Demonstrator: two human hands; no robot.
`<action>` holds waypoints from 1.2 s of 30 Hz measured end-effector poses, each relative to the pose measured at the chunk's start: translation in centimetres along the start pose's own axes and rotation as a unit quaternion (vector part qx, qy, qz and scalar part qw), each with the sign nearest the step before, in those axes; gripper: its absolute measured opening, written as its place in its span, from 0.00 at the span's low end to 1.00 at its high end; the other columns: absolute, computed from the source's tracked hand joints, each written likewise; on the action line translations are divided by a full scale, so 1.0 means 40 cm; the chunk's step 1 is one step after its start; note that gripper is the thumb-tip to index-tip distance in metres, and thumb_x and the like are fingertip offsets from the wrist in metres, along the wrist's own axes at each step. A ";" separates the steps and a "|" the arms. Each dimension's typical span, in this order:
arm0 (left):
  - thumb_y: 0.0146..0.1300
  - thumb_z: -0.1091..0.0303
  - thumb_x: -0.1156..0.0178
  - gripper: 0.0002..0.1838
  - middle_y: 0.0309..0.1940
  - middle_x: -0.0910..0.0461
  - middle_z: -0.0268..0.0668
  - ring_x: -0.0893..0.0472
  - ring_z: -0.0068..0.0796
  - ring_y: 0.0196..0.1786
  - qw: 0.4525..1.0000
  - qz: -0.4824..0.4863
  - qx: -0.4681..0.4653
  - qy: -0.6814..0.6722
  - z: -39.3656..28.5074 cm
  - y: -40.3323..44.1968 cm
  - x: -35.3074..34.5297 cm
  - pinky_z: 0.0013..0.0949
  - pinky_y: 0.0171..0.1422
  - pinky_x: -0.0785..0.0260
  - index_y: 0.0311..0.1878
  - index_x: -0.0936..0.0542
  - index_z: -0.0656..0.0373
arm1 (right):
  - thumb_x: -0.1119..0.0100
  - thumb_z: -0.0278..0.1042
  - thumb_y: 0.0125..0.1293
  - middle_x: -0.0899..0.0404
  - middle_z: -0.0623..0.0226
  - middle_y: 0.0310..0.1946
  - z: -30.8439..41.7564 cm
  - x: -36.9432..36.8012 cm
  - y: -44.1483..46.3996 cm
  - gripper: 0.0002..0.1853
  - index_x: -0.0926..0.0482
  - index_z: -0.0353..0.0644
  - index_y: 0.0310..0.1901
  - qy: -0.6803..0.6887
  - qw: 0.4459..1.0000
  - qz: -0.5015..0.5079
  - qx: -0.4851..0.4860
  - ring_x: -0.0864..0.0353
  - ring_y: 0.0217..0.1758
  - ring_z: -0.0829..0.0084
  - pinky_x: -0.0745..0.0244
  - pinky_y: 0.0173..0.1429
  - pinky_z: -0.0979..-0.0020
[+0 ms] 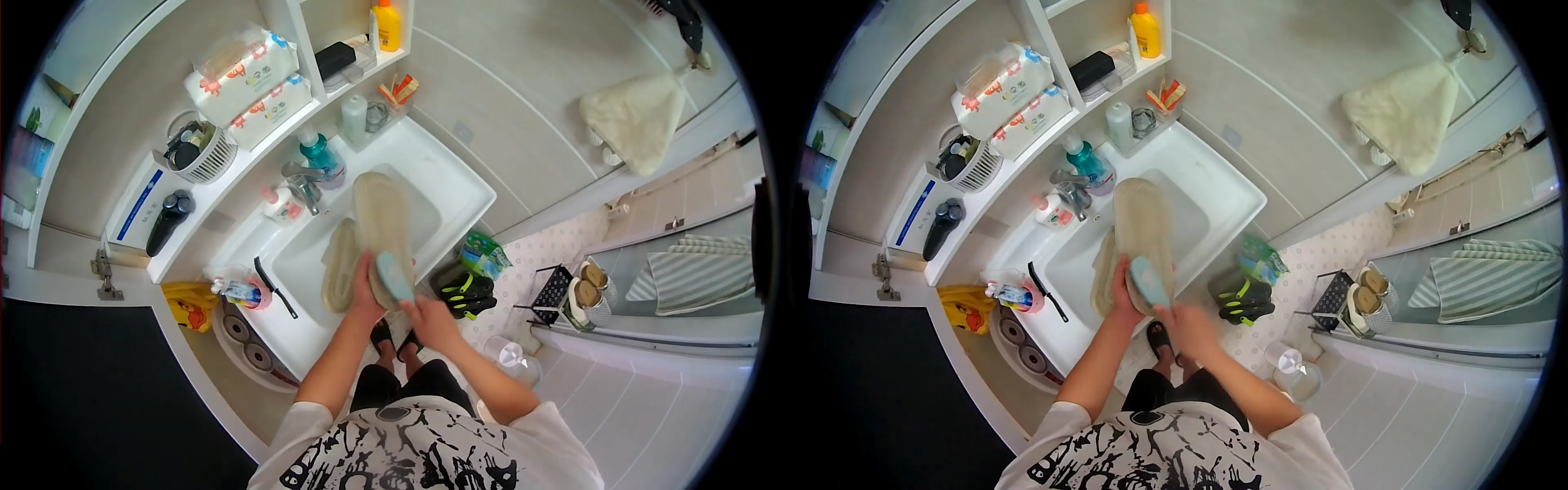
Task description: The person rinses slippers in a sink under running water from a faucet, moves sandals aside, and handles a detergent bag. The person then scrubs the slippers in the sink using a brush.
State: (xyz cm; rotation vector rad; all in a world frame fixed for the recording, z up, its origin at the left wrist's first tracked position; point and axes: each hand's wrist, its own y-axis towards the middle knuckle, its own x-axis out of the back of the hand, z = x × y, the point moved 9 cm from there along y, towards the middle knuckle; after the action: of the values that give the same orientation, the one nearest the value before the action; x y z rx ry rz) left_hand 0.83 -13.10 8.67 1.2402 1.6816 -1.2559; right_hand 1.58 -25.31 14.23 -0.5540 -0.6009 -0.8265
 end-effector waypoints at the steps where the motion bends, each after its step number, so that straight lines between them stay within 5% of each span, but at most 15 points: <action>1: 0.74 0.39 0.53 0.37 0.64 0.25 0.47 0.22 0.48 0.63 1.000 -0.003 -0.004 -0.004 -0.008 -0.006 -0.014 0.51 0.67 0.28 0.73 0.34 0.60 | 0.47 0.60 0.73 0.21 0.45 0.22 0.013 -0.008 -0.006 0.28 0.23 0.38 0.31 0.056 0.998 0.000 0.019 0.19 0.30 0.40 0.26 0.35 0.44; 2: 0.74 0.39 0.53 0.37 0.64 0.25 0.47 0.22 0.48 0.64 1.000 -0.007 -0.007 -0.006 -0.015 -0.009 -0.022 0.50 0.67 0.28 0.73 0.34 0.60 | 0.47 0.61 0.73 0.22 0.45 0.22 0.014 0.005 -0.002 0.28 0.24 0.38 0.31 0.105 0.994 -0.009 0.032 0.19 0.30 0.40 0.25 0.34 0.45; 5: 0.73 0.37 0.54 0.39 0.64 0.24 0.47 0.22 0.50 0.63 0.997 -0.060 -0.049 0.007 -0.010 0.001 0.019 0.52 0.65 0.27 0.73 0.34 0.61 | 0.47 0.61 0.73 0.21 0.45 0.22 -0.025 0.063 0.062 0.28 0.24 0.39 0.31 -0.123 0.991 -0.053 0.012 0.18 0.30 0.40 0.25 0.33 0.46; 9: 0.72 0.37 0.53 0.40 0.64 0.24 0.46 0.23 0.48 0.64 0.999 -0.029 -0.037 -0.008 -0.001 0.003 0.003 0.50 0.66 0.27 0.74 0.35 0.61 | 0.48 0.63 0.72 0.19 0.49 0.21 -0.030 0.067 0.072 0.29 0.20 0.38 0.36 -0.188 0.981 -0.039 -0.010 0.17 0.27 0.46 0.24 0.31 0.47; 11: 0.73 0.39 0.51 0.38 0.65 0.25 0.44 0.23 0.44 0.66 0.998 0.057 0.002 -0.036 0.007 0.000 -0.025 0.48 0.69 0.29 0.74 0.35 0.59 | 0.49 0.64 0.72 0.20 0.49 0.21 0.011 0.009 0.009 0.30 0.20 0.38 0.36 -0.146 0.989 -0.017 0.025 0.17 0.26 0.46 0.24 0.31 0.48; 14: 0.73 0.40 0.51 0.37 0.66 0.25 0.44 0.23 0.44 0.66 0.997 0.058 0.012 -0.057 0.006 -0.008 -0.032 0.48 0.69 0.29 0.74 0.35 0.59 | 0.48 0.64 0.72 0.20 0.50 0.19 0.013 0.016 0.010 0.30 0.20 0.37 0.37 -0.145 0.989 -0.009 0.025 0.17 0.26 0.47 0.24 0.30 0.50; 18: 0.72 0.36 0.52 0.40 0.65 0.25 0.45 0.23 0.48 0.64 0.996 -0.067 -0.054 0.030 -0.008 0.003 0.011 0.51 0.67 0.27 0.73 0.34 0.61 | 0.45 0.62 0.71 0.21 0.48 0.20 -0.033 0.083 0.065 0.28 0.23 0.39 0.31 -0.193 0.979 -0.066 0.007 0.16 0.27 0.46 0.24 0.29 0.49; 21: 0.72 0.35 0.50 0.40 0.67 0.27 0.44 0.24 0.45 0.67 0.999 0.030 0.023 -0.023 0.019 0.015 0.004 0.51 0.70 0.30 0.75 0.35 0.57 | 0.43 0.61 0.71 0.21 0.48 0.19 -0.013 0.040 0.029 0.28 0.26 0.39 0.29 -0.138 0.988 -0.055 0.030 0.18 0.25 0.45 0.25 0.27 0.48; 24: 0.73 0.36 0.53 0.38 0.65 0.24 0.44 0.23 0.45 0.65 0.999 0.008 0.008 -0.031 0.008 0.008 -0.007 0.49 0.70 0.30 0.72 0.32 0.59 | 0.44 0.62 0.71 0.21 0.50 0.19 0.009 0.020 -0.001 0.28 0.25 0.39 0.30 -0.051 0.997 -0.044 0.048 0.18 0.25 0.45 0.26 0.28 0.46; 30: 0.73 0.32 0.54 0.41 0.66 0.26 0.46 0.24 0.49 0.66 0.993 -0.087 -0.047 0.063 -0.004 -0.006 -0.009 0.52 0.67 0.27 0.75 0.35 0.57 | 0.48 0.63 0.72 0.20 0.48 0.21 -0.028 0.082 0.085 0.29 0.22 0.38 0.32 -0.188 0.981 -0.045 0.011 0.17 0.28 0.45 0.24 0.31 0.47; 33: 0.73 0.34 0.54 0.39 0.67 0.26 0.44 0.24 0.46 0.67 0.999 0.031 0.029 -0.022 0.028 0.005 0.004 0.51 0.70 0.30 0.75 0.34 0.55 | 0.50 0.62 0.73 0.18 0.46 0.24 -0.002 0.012 0.023 0.29 0.20 0.39 0.34 -0.117 0.993 0.006 0.032 0.16 0.29 0.44 0.23 0.33 0.46; 36: 0.73 0.34 0.52 0.39 0.67 0.26 0.44 0.24 0.45 0.66 0.997 0.021 0.060 -0.034 0.032 -0.001 0.031 0.51 0.70 0.30 0.74 0.34 0.55 | 0.49 0.64 0.72 0.18 0.47 0.24 0.026 0.007 -0.005 0.30 0.18 0.38 0.37 -0.133 0.990 0.032 0.048 0.16 0.29 0.42 0.23 0.33 0.46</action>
State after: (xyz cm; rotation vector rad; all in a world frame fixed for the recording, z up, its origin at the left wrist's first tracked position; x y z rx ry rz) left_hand 0.39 -13.99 7.19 1.2812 1.5427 -1.3740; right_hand 1.28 -24.89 15.20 -0.5971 -0.8575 -0.6642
